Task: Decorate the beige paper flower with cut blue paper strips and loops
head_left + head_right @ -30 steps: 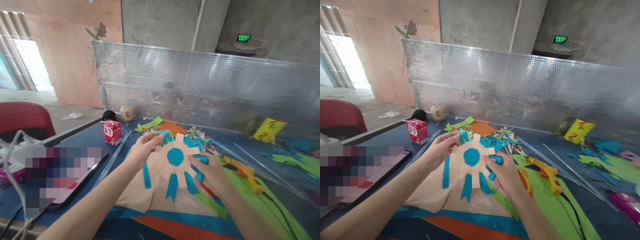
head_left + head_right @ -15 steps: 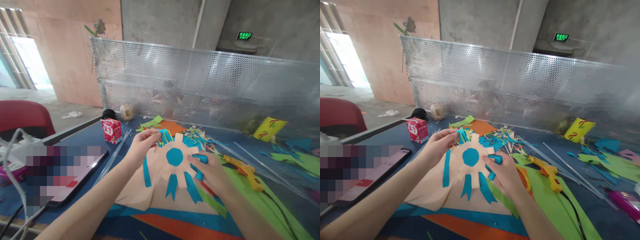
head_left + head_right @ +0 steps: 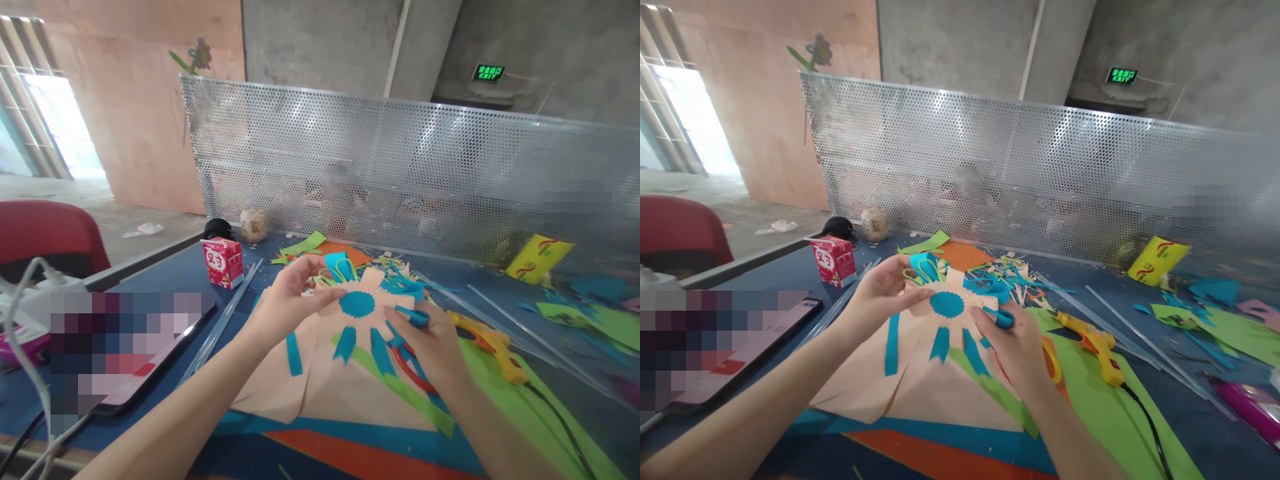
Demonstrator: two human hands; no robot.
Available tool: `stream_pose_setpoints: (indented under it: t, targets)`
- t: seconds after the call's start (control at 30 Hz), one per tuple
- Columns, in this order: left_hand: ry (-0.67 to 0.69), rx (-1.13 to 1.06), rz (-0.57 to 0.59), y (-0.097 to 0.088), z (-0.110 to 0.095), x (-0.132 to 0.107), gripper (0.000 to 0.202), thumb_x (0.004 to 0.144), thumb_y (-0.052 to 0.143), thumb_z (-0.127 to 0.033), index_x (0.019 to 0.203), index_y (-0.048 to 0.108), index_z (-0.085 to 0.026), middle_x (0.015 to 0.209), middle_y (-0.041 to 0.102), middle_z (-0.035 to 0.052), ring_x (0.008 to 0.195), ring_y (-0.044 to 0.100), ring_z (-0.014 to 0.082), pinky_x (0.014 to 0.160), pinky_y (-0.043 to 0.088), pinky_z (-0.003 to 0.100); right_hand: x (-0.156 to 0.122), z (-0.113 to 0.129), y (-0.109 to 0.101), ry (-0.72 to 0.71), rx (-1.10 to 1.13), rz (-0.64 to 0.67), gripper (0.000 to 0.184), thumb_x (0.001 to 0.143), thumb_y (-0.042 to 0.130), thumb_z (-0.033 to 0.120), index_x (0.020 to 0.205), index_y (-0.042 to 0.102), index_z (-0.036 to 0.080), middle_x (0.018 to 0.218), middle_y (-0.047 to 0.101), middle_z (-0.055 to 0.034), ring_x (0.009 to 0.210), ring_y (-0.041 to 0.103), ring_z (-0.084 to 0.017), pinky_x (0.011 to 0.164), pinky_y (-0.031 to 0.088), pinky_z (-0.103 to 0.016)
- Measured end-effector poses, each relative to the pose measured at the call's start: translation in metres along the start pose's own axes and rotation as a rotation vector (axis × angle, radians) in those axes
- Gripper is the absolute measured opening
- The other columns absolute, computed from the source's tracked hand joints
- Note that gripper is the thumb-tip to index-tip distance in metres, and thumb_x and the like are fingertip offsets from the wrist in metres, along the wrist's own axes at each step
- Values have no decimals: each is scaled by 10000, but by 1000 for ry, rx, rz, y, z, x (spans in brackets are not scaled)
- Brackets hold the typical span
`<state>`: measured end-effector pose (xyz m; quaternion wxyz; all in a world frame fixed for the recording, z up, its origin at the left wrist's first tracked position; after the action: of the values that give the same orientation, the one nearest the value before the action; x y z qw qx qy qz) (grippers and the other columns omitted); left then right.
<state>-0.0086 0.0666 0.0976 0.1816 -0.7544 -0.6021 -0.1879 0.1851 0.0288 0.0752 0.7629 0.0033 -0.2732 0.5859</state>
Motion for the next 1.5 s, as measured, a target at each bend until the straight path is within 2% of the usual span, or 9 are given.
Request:
stream_pose_setpoints:
  t: [0.13, 0.23, 0.4, 0.97, 1.1, 1.23, 1.33, 1.4, 1.5]
  targets:
    - [423, 253, -8, -2, -12, -7, 102, 686, 617, -168, 773, 571, -195, 903, 574, 56, 893, 530, 185, 809, 419, 337, 2, 8, -11, -604, -30, -88, 89, 733, 559, 202, 790, 614, 242, 848, 636, -6, 885, 555, -195, 811, 421, -383]
    - [737, 394, 27, -2, -21, -12, 125, 701, 581, -97, 729, 572, -219, 898, 556, 41, 875, 525, 177, 796, 433, 348, 2, 10, -17, -832, -90, -143, 163, 749, 535, 182, 860, 622, 264, 956, 617, -13, 962, 523, -220, 856, 390, -446]
    - [917, 557, 58, -2, -28, -16, 227, 686, 580, -58, 802, 537, -248, 905, 546, 22, 877, 509, 171, 789, 443, 357, 0, 12, -19, -913, -163, -236, 205, 741, 540, 159, 881, 616, 288, 982, 596, -9, 944, 521, -223, 828, 410, -439]
    - [933, 648, 198, 2, -24, -21, 224, 748, 517, -108, 908, 572, -255, 997, 509, 49, 973, 465, 207, 844, 396, 385, 2, 7, -21, -909, -108, -200, 240, 722, 550, 129, 899, 624, 273, 945, 576, -26, 886, 534, -207, 783, 438, -421]
    - [589, 502, 110, 3, -10, -11, 507, 694, 559, -85, 1142, 407, -268, 1155, 446, 78, 1043, 435, 219, 819, 407, 367, 6, 6, -26, -896, -69, -231, 233, 716, 587, 167, 916, 630, 278, 942, 576, -24, 909, 540, -221, 807, 446, -439]
    - [-89, 7, 25, -2, 9, 1, 449, 726, 541, -267, 1149, 389, -272, 1218, 383, 81, 1013, 462, 220, 715, 443, 333, 9, 4, -27, -907, -6, -220, 232, 712, 592, 152, 908, 636, 268, 954, 571, -31, 947, 535, -234, 828, 449, -450]
    - [-574, -341, 189, 2, 16, -1, 382, 686, 565, -442, 987, 506, -213, 1030, 514, 70, 870, 533, 200, 674, 446, 327, 10, 2, -25, -856, -1, -121, 209, 718, 592, 158, 883, 643, 275, 1024, 543, -33, 1020, 497, -240, 818, 463, -427]
    - [-719, -440, 270, 7, 16, -5, 372, 611, 667, -378, 903, 520, -199, 909, 554, 38, 789, 550, 166, 655, 439, 298, 11, 0, -23, -805, -4, -40, 188, 731, 581, 168, 857, 649, 289, 1111, 495, -23, 1032, 490, -230, 800, 477, -403]
    - [-731, -477, 278, 11, 15, -10, 410, 575, 716, -196, 911, 483, -225, 871, 568, -4, 771, 556, 136, 664, 435, 286, 13, -3, -21, -742, -25, 29, 192, 729, 585, 162, 830, 654, 309, 1188, 426, -2, 1003, 505, -210, 800, 478, -393]
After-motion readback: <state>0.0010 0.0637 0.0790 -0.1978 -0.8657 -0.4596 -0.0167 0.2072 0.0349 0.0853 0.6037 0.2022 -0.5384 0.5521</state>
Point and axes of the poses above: each hand's wrist, its own x-axis towards the middle knuckle, its own y-axis out of the palm, z = x × y, the point moved 1 cm from there along x, towards the middle knuckle
